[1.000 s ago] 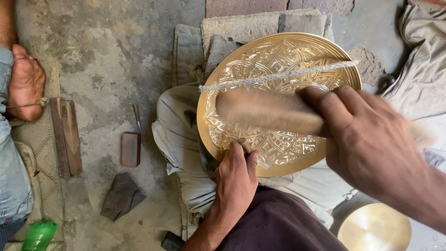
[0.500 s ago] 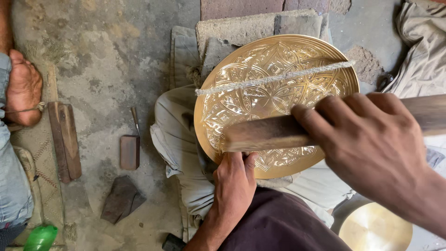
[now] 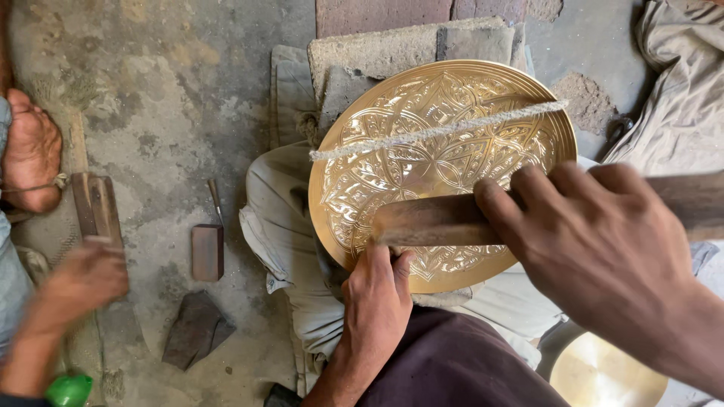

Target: The person sits on the floor with a decorative brass plate resting on their lap and repeatedly strikes a small punch held against the plate using a wooden mallet, working the embossed pattern across the surface. They reposition and rotate the plate by hand between strikes to reach different areas of the design.

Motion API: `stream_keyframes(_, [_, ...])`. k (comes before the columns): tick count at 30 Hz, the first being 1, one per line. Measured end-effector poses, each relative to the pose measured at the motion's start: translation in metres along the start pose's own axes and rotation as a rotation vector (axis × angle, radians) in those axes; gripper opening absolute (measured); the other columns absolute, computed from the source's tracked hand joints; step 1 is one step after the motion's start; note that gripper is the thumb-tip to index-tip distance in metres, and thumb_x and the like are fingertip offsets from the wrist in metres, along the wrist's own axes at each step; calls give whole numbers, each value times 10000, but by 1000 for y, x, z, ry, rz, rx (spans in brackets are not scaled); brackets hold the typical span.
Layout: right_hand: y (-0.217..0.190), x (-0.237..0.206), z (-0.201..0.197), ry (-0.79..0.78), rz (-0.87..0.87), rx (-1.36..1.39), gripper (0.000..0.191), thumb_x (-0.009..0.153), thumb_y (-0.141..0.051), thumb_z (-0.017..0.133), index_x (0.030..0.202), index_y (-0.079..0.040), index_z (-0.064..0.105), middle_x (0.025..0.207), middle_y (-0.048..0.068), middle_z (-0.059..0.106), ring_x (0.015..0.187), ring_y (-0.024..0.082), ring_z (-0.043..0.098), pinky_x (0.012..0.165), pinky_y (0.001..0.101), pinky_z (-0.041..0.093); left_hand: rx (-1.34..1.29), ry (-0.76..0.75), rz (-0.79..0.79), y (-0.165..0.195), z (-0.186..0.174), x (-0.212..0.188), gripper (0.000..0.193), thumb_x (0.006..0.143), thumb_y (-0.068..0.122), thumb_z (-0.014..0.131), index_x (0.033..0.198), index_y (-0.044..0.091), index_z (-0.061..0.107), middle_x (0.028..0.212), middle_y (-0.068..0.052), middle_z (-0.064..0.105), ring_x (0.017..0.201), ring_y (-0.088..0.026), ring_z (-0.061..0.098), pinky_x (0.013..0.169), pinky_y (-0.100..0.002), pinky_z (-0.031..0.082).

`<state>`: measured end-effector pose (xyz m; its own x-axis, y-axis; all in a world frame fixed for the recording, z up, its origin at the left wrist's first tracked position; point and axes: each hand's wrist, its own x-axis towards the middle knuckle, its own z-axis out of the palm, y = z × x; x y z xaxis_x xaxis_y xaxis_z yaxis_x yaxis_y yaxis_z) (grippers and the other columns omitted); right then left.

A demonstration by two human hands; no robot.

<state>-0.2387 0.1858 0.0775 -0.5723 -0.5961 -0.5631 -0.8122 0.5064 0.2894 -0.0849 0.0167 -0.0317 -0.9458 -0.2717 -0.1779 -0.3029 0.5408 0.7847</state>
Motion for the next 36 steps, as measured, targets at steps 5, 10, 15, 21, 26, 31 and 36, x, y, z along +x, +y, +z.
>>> stream_keyframes(5, [-3,-2,5,100,29,122,542,932,-216,562,1472,-178,538,1035,8,688,837,169,676,816,343,565,4,-24,-40,-4,0,-2,236,1015,204,656,1071,2,545,913,-194,664,811,-433,687,653,-518,523])
stream_keyframes(10, [1,-5,9,283,36,344,451,910,-45,546,1351,-136,584,961,39,687,856,207,684,782,398,575,-7,33,-8,-8,-2,-3,250,995,204,674,1060,-10,561,884,-195,656,784,-389,699,629,-478,539])
stream_keyframes(15, [2,3,-7,264,159,629,561,868,-34,559,1421,-114,602,923,55,663,851,214,668,689,377,551,-21,6,-50,-6,-3,0,246,994,202,682,985,8,531,831,-161,649,740,-358,689,630,-467,523])
stream_keyframes(21, [0,5,-8,522,-95,53,499,878,-98,567,1375,-143,541,947,73,675,833,255,667,768,372,590,-25,61,23,-5,-2,-3,241,997,200,668,1059,0,549,867,-166,664,770,-365,698,641,-464,535])
stream_keyframes(26, [1,3,13,151,-13,209,519,938,-162,551,1455,-151,522,1016,42,690,854,188,684,796,329,586,20,24,-42,-10,-4,-5,295,1000,224,688,1046,-14,521,856,-190,651,766,-407,678,623,-494,520])
stream_keyframes(31, [0,4,10,37,107,296,468,1000,-127,501,1444,-260,567,1027,-5,703,814,148,690,795,337,583,24,19,-34,-11,-5,-7,273,1006,224,681,1020,0,527,865,-188,663,774,-409,686,636,-494,524])
stream_keyframes(36, [-1,-1,8,131,57,270,405,1037,-148,479,1421,-206,592,1024,27,711,822,201,695,818,385,585,26,10,-13,-9,-4,-7,291,1002,208,680,1072,-25,522,867,-208,655,786,-422,686,639,-496,525])
